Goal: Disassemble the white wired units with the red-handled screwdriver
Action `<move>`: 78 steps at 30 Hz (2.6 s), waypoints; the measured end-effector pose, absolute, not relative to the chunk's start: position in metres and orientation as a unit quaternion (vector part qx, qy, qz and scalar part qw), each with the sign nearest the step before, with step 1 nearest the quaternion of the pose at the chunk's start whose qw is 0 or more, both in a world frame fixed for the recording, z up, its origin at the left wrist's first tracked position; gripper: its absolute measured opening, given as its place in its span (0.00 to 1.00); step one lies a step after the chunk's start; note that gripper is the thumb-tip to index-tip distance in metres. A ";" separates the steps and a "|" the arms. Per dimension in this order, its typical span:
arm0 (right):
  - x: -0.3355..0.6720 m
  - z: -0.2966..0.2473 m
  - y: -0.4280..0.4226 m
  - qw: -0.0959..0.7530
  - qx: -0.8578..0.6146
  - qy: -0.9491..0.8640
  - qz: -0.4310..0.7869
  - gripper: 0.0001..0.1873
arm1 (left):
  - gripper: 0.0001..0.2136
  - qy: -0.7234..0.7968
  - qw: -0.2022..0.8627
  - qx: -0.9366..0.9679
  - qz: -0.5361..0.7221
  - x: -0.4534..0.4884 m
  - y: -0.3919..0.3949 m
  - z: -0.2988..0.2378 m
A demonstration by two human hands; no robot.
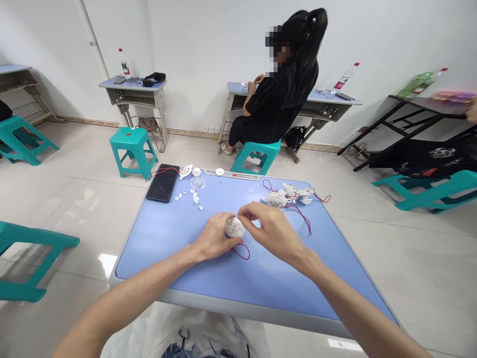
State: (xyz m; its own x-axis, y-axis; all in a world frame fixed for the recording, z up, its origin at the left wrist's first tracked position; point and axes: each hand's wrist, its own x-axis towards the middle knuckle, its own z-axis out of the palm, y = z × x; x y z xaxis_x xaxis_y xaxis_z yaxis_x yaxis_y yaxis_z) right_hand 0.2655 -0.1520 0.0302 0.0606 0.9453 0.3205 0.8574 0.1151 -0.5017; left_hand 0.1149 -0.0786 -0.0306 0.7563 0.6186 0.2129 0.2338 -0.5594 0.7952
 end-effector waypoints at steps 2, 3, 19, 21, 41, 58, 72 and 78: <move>0.278 0.023 -0.129 0.354 -0.655 -0.663 0.074 0.06 | 0.24 0.262 0.395 0.848 0.236 0.114 -0.079 -0.030; 0.284 0.018 -0.116 0.374 -0.656 -0.652 0.067 0.06 | 0.24 0.265 0.394 0.848 0.235 0.114 -0.079 -0.030; 0.308 -0.034 -0.011 0.336 -0.678 -0.651 0.061 0.07 | 0.24 0.260 0.393 0.847 0.246 0.114 -0.081 -0.028; 0.308 -0.033 -0.009 0.334 -0.684 -0.645 0.071 0.06 | 0.24 0.260 0.394 0.846 0.247 0.114 -0.081 -0.028; 0.310 -0.025 -0.003 0.318 -0.706 -0.623 0.108 0.06 | 0.24 0.262 0.395 0.844 0.251 0.114 -0.080 -0.026; 0.315 0.003 -0.073 0.397 -0.694 -0.597 0.064 0.12 | 0.27 0.264 0.396 0.845 0.244 0.114 -0.080 -0.028; 0.307 -0.015 -0.203 0.114 -0.837 -0.529 0.083 0.12 | 0.27 0.288 0.407 0.833 0.239 0.117 -0.080 -0.025; 0.310 -0.014 -0.202 0.161 -0.841 -0.510 0.081 0.10 | 0.29 0.290 0.392 0.840 0.238 0.116 -0.080 -0.027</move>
State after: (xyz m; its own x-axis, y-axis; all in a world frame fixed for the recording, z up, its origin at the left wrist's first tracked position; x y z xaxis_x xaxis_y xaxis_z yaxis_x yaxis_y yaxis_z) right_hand 0.3102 -0.2021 -0.0138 0.4675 0.8835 0.0280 0.8316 -0.4288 -0.3529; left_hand 0.1155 -0.0795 -0.0272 0.7187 0.6735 0.1727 0.3002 -0.5247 0.7966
